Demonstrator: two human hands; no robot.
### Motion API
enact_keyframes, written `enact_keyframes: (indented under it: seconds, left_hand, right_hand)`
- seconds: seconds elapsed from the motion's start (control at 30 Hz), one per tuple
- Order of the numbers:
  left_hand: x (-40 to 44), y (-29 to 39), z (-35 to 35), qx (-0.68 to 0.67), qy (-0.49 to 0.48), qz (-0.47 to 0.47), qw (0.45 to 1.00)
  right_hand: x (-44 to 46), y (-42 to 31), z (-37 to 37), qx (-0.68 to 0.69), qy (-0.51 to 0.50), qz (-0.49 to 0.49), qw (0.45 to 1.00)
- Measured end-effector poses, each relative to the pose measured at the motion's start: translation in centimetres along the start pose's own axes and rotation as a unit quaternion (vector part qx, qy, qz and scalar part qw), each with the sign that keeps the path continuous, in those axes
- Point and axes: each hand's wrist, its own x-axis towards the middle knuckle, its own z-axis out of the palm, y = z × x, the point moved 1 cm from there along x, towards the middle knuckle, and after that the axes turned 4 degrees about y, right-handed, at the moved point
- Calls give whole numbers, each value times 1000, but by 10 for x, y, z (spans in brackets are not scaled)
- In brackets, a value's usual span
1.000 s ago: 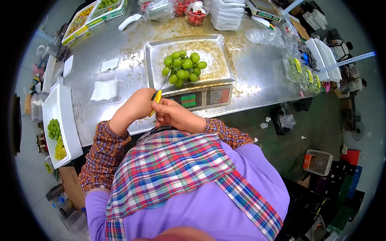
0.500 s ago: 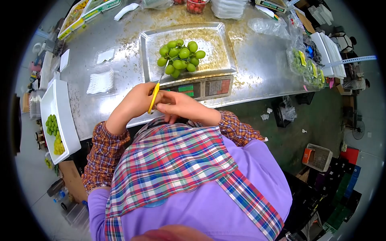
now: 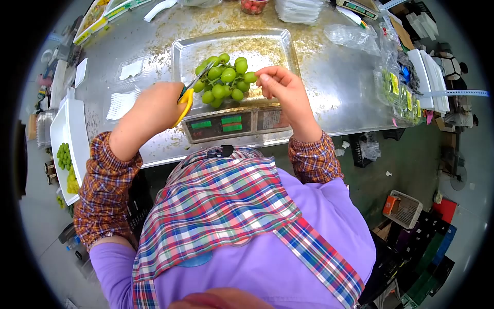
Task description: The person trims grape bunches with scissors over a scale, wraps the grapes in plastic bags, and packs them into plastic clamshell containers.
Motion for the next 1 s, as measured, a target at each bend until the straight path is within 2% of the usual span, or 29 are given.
enact_keyframes:
  seconds: [0.1,0.27,0.63,0.73,0.87,1.0]
  left_hand:
    - [11,7,-12,43,-37,13,998]
    - [29,7,-17,86,-99,24,991]
    - [47,9,-21,94,-105,50,989]
    - [53,12,-20,103,-130,29,986]
    - [55,11,-26,114,-145,37,982]
    - [56,14,-37,127,-166,13,978]
  right_hand:
    - [18,8,-5,29,47,-26,998]
    - [42,22,-10,42,47,-14,998]
    - [71,27,-10,13,31,-1,999]
    - [79,24,-8,-5,8,-2,1000]
    - [100,11,0,-110,-98,3,989]
    - [129,12,6,-215,-184,-39,958]
